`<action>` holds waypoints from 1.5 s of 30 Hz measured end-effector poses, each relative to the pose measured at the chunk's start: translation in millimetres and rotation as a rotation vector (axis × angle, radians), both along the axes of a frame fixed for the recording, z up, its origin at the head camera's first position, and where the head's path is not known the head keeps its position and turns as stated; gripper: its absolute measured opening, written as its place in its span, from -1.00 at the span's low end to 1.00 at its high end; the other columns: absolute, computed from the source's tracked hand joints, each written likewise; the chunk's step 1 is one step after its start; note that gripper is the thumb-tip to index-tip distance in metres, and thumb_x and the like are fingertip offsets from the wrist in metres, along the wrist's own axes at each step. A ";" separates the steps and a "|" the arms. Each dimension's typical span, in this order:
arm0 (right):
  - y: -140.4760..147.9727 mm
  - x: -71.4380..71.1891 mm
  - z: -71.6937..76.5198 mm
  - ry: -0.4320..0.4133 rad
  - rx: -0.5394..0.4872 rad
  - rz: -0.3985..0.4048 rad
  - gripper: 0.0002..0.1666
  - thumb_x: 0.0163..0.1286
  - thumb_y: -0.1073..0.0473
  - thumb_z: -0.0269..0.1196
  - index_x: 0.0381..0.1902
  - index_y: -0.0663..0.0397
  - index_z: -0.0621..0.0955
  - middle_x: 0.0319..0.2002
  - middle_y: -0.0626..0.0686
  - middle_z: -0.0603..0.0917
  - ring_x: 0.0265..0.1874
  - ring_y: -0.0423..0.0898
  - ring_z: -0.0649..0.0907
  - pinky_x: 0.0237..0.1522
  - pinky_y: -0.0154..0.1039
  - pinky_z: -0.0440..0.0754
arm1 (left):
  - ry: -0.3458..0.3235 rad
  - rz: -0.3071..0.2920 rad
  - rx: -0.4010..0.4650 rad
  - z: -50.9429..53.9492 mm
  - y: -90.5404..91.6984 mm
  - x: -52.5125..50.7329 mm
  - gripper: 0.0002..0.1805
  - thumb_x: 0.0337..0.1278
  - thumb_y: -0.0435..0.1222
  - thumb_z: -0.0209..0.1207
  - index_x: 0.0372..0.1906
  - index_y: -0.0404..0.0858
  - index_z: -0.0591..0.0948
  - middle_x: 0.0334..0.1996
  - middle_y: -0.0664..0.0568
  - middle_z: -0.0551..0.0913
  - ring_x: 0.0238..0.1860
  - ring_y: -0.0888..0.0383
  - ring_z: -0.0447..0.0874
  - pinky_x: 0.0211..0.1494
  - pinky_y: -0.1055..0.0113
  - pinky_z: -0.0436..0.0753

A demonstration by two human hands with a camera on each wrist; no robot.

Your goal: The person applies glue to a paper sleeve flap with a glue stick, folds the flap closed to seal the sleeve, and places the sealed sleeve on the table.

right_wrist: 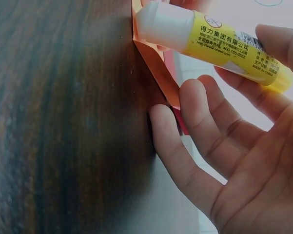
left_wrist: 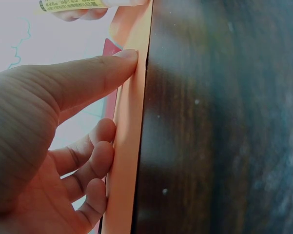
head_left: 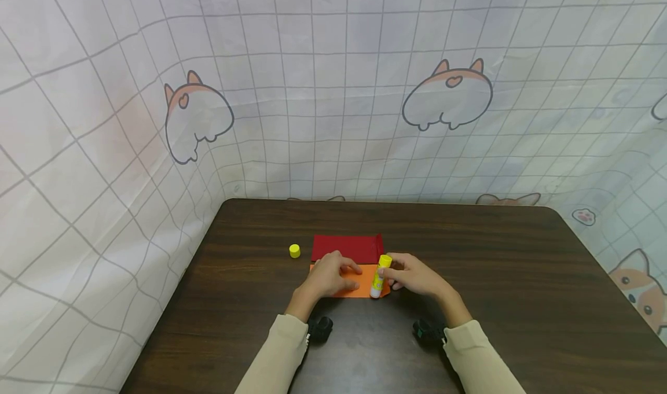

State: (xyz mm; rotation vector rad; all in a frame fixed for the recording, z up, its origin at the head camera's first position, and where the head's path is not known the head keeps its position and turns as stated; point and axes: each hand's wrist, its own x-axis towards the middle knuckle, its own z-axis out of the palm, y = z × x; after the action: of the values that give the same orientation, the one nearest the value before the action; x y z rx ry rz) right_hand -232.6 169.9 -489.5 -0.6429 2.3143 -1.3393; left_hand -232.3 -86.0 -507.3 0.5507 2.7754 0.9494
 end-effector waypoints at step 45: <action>0.6 -1.9 -1.4 0.025 -0.035 -0.039 -0.57 0.60 0.00 0.15 0.25 0.14 0.47 -0.06 0.30 0.65 -0.25 0.07 0.67 -0.20 -0.03 0.78 | 0.019 -0.022 -0.011 0.6 -0.2 -1.4 -0.71 0.06 -0.11 0.50 -0.06 0.03 0.81 -0.20 0.07 0.56 -0.13 0.16 0.48 -0.02 0.21 0.40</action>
State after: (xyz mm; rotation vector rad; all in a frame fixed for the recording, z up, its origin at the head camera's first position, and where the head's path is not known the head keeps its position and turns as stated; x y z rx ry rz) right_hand -234.5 170.5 -490.8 -0.6320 2.3387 -1.3996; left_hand -233.6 -86.2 -506.7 0.5907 2.7834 0.9287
